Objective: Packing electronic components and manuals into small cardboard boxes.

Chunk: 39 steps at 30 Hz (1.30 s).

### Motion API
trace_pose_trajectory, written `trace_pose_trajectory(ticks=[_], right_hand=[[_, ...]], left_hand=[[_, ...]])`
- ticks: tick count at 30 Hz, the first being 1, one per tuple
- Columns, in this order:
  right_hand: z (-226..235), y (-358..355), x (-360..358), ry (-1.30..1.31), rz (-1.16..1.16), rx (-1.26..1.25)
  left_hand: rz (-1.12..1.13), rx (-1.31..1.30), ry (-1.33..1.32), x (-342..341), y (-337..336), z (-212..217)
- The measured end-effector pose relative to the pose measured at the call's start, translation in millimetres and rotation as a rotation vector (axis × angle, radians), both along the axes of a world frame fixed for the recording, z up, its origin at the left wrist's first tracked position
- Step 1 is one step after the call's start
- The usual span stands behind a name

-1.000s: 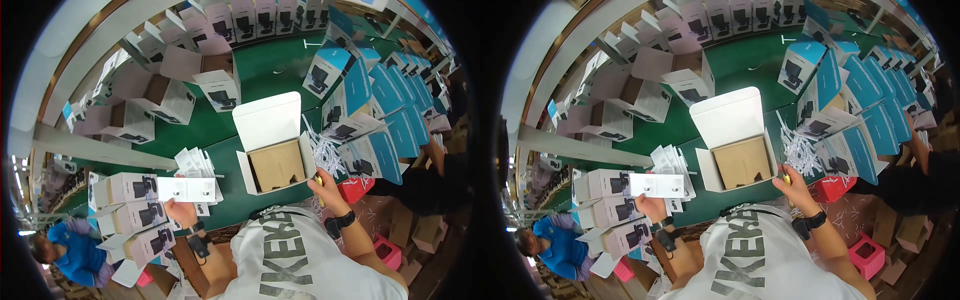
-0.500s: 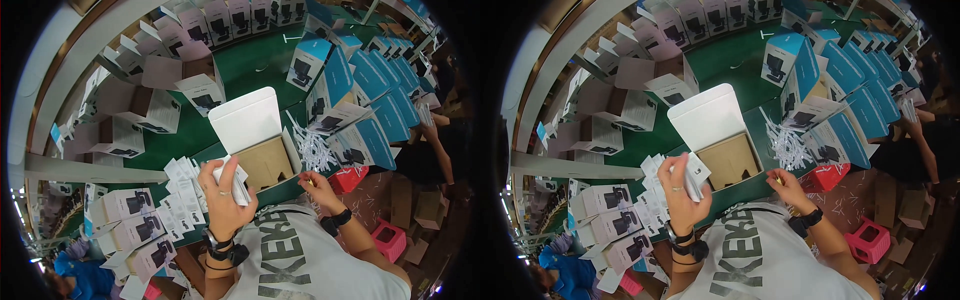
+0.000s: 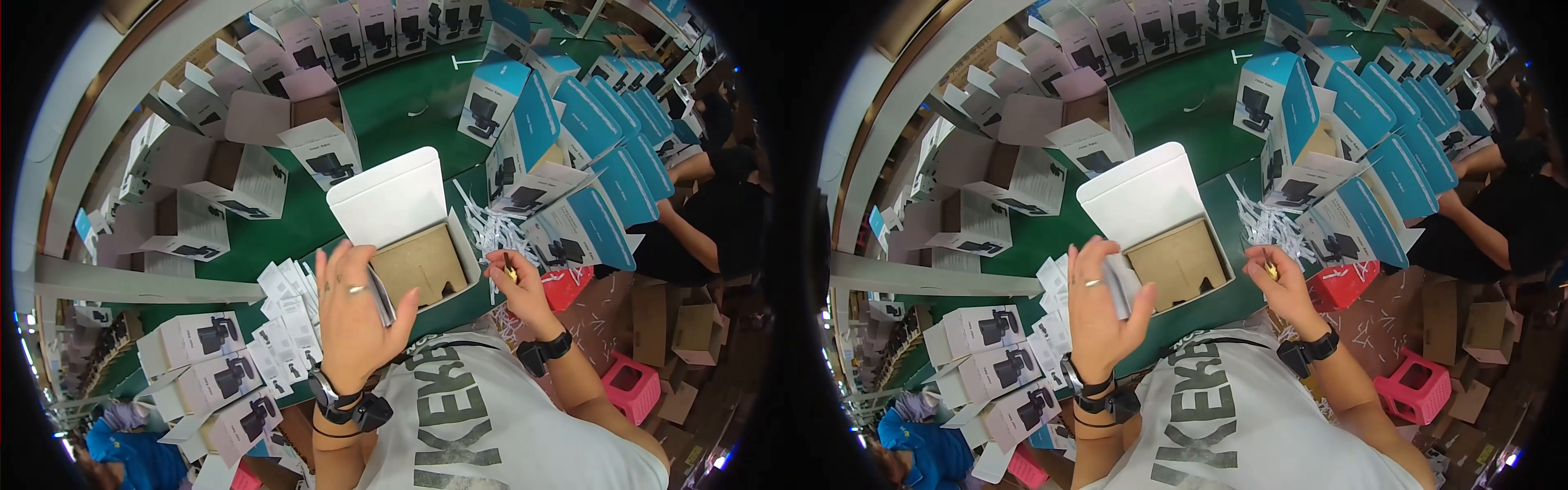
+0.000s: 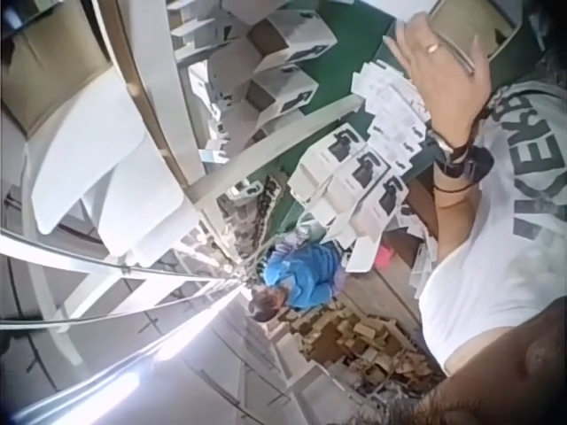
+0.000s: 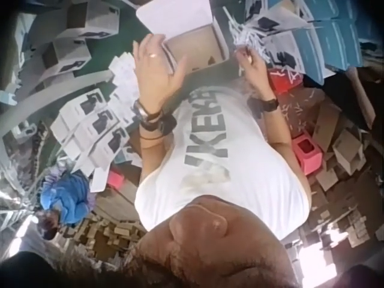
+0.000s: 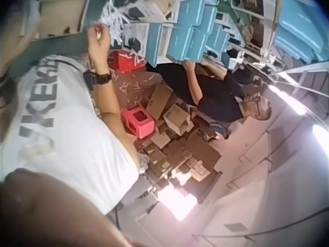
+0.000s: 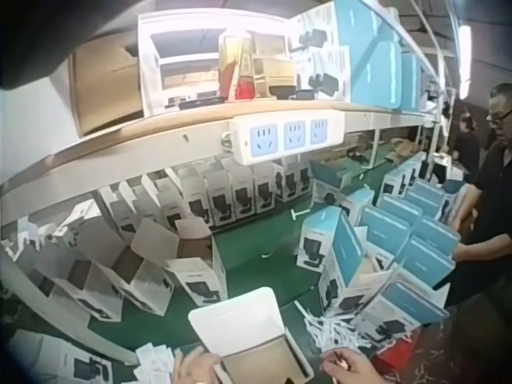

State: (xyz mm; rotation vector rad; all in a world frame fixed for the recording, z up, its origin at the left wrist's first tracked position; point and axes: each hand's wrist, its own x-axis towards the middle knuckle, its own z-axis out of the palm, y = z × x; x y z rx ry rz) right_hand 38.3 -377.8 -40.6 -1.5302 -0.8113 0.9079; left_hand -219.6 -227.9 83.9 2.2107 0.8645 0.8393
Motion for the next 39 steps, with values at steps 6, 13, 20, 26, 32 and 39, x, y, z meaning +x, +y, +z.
trace_pose_trajectory(ticks=[6,13,20,26,32,39], right_hand=[[71.2,3.7,-16.3,-0.472,0.122,0.241],[111.5,19.2,-39.6,-0.642,0.255,0.324],[108.0,19.4,-45.1,-0.856,0.237,0.417],[108.4,11.2,-45.3,-0.885,0.228,0.372],[109.1,10.1,-49.9,-0.800,0.156,0.356],[75.5,2.7,2.0,0.218,-0.130,0.156]], left_hand=[[0.087,0.317,0.203,-2.2,-14.9,-12.0],[-0.034,-0.119,-0.249,30.6,-46.2,-10.2],[-0.027,-0.059,-0.319,32.6,-45.3,-22.3],[-0.036,-0.026,-0.260,29.8,-49.8,-30.0],[0.105,0.088,-0.219,26.4,-47.4,-24.1],[0.542,-0.113,-0.156,-101.7,13.9,-85.6]])
